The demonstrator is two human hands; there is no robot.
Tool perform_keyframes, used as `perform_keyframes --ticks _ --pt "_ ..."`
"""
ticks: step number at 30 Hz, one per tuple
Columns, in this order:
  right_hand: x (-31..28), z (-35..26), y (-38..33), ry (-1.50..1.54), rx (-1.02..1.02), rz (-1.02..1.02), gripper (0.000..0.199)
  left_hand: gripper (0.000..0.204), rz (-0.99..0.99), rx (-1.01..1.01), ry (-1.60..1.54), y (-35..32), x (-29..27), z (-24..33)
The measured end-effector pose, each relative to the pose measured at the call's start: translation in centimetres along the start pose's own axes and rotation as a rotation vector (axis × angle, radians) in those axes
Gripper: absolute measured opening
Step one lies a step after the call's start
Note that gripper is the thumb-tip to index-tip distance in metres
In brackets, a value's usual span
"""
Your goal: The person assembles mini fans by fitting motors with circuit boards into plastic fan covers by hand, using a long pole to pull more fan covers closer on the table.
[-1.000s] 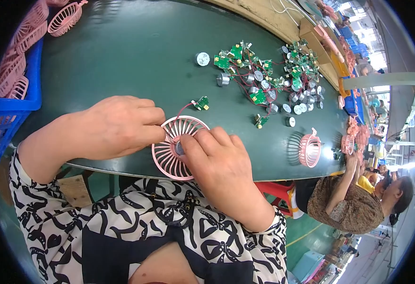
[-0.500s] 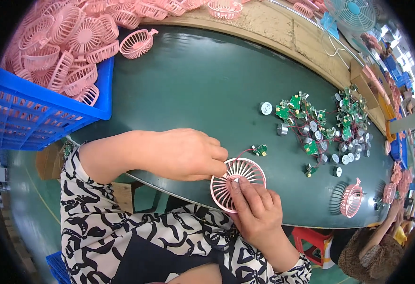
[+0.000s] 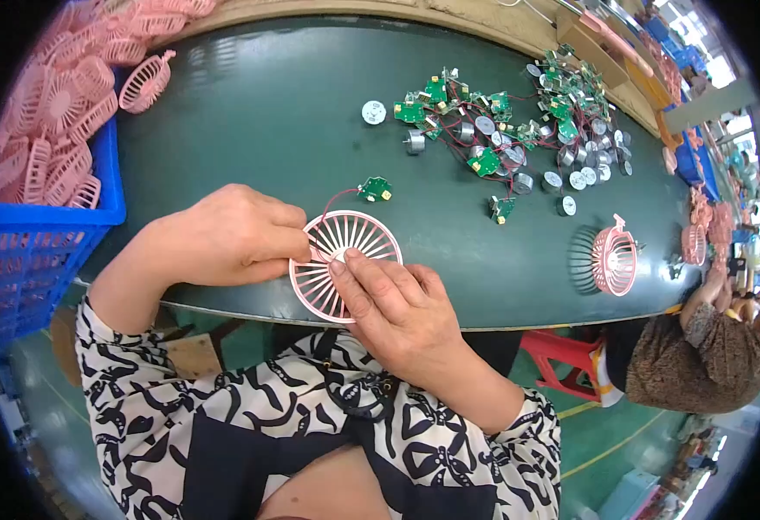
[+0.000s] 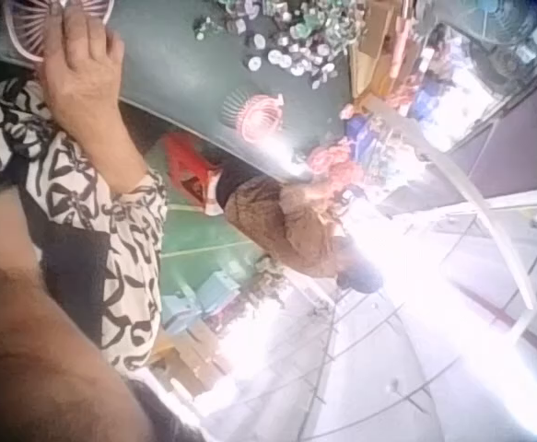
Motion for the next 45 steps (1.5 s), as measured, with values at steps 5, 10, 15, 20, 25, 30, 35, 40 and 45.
perform_keyframes --ticks 5,10,15,20,25,30,35,40,45 --pt "-0.1 -0.4 0.2 -0.049 -0.015 -0.026 0.050 0.018 -0.008 0.014 0.066 -0.7 1.0 -0.4" --pt "-0.1 -0.8 0.1 -0.107 -0.027 -0.066 0.053 0.017 0.074 0.050 0.036 -1.1 1.4 -0.4" --pt "-0.2 -1.2 0.7 -0.119 -0.027 -0.126 0.055 0.017 0.115 0.088 0.025 -1.5 1.3 -0.6" --pt "-0.1 -1.1 1.1 -0.097 -0.003 -0.133 0.057 0.016 0.121 0.081 0.050 -1.5 0.9 -0.5" --pt "-0.5 -0.3 -0.2 -0.069 0.027 -0.126 0.059 0.018 0.069 0.110 -0.024 -0.7 0.9 -0.4" --pt "-0.9 -0.2 -1.2 -0.070 0.030 -0.091 0.057 0.036 0.535 0.016 0.259 -1.4 -3.0 -1.9" --pt "-1.9 1.5 -3.0 -0.062 0.085 -0.058 0.059 0.047 0.820 -0.650 0.861 -3.9 -7.6 -10.2" --pt "-3.2 3.4 -4.4 -0.053 0.150 0.016 0.064 0.055 0.513 -1.059 0.896 -7.2 -7.8 -14.1" --pt "-6.1 6.4 -8.1 -0.278 0.349 0.076 0.054 0.046 0.597 -0.939 0.902 -8.1 -7.2 -14.6"
Point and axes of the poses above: each hand's wrist, its own y-axis towards the middle knuckle, its own x-axis out of the palm, z = x × y, the point moved 3 cm from there along y, towards the middle knuckle, and after that the axes turned 1 degree about -z, right-handed, at the moved point
